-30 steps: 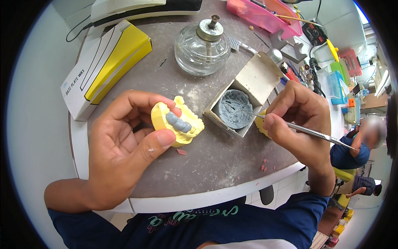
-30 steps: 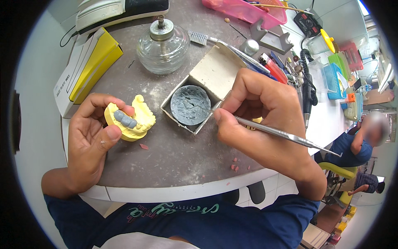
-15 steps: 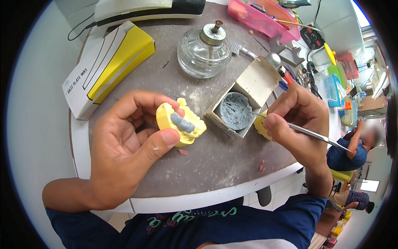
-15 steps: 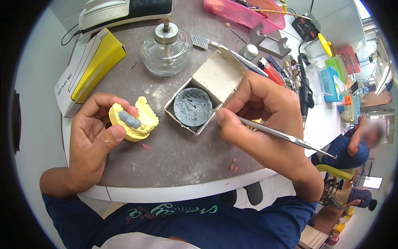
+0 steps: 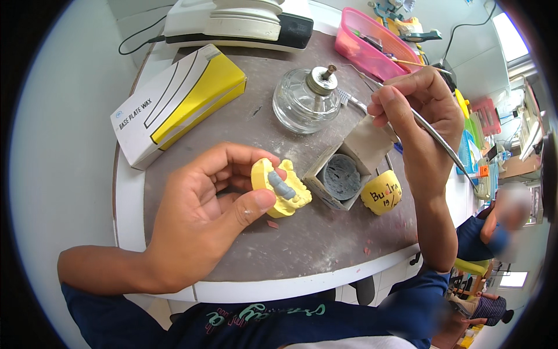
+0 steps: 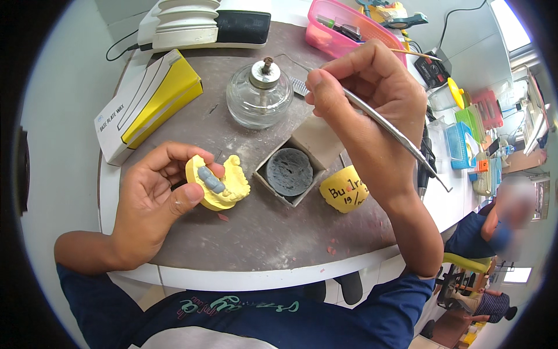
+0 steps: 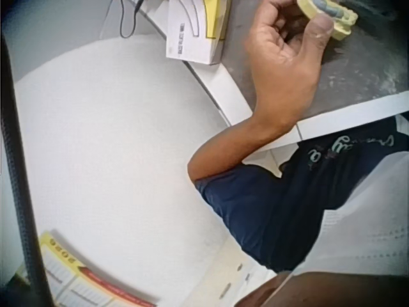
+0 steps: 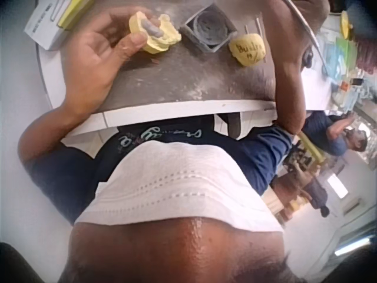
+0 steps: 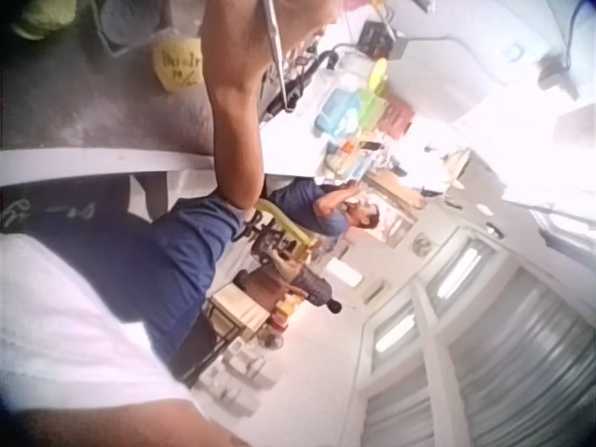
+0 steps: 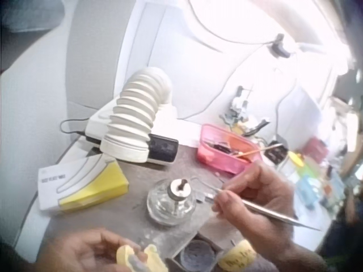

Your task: The person uses a metal dental instrument to shape and smooth a grey wax material on a yellow dental cast. They repeatedly scoop small amounts of wax from a container and apply it to the cast, refining the contours of the wax structure.

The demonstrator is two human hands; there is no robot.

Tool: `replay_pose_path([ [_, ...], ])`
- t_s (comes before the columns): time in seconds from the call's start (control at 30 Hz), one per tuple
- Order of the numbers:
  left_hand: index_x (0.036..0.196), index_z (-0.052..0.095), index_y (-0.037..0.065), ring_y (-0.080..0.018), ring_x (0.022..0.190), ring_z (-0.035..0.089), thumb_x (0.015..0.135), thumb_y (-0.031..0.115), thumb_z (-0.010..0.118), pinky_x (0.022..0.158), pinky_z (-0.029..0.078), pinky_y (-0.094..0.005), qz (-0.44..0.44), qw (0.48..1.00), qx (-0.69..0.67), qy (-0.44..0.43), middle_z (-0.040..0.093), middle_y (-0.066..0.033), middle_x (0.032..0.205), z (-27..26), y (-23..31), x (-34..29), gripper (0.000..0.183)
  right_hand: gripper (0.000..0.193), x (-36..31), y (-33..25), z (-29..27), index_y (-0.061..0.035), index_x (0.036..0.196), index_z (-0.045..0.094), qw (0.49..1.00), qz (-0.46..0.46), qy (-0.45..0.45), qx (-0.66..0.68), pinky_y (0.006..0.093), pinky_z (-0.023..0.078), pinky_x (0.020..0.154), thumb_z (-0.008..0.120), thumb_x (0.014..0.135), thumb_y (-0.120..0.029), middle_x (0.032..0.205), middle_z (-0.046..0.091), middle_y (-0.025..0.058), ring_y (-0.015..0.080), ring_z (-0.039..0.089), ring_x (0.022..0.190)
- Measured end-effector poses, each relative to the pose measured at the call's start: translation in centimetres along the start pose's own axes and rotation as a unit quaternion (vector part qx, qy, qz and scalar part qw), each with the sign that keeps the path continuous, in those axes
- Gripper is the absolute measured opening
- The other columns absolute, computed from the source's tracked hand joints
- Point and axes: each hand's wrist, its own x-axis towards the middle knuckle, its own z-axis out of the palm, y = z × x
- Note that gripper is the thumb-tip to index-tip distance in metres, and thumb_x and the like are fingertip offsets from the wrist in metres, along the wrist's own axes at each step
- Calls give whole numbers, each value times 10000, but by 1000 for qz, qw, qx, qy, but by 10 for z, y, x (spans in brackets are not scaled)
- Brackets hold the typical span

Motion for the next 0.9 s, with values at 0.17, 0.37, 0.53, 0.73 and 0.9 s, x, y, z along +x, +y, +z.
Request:
replay_pose_path([
  [0.17,1182,480,-49,-187,1063,569,919,150,624,900,558,-341,-12,1000,4,2,582,-155,1112,1,0,1,360,89,0,2,2,-6,862,552,1000,17,7,2,218,486,634,607,898,-67,769,640,81,96,598,685],
  [0.37,1179,483,-51,-181,1064,562,910,86,615,905,554,-327,-9,1000,2,12,581,-152,1120,-1,-2,1,330,91,-4,0,4,-9,865,536,1000,0,7,8,227,486,629,593,902,-70,773,633,91,119,599,684],
  [0.53,1173,492,-48,-182,1064,552,895,23,611,870,573,-328,-29,999,-25,13,570,-151,1140,2,-2,3,311,154,-40,-8,9,-16,952,470,991,-70,-70,86,316,538,726,595,910,-95,826,576,114,210,653,780],
  [0.73,1159,499,-38,-182,1051,553,893,27,619,832,586,-327,-22,1000,-20,2,569,-148,1144,0,-2,2,299,186,-57,-10,28,46,845,542,978,-79,-98,164,319,564,720,672,729,111,793,629,185,282,704,804],
  [0.9,1151,502,-35,-178,1029,562,893,50,632,817,588,-324,-25,999,-36,6,570,-144,1141,1,-2,1,301,192,-57,-4,29,43,850,551,975,-80,-124,168,338,567,739,680,726,114,788,630,170,304,706,843],
])
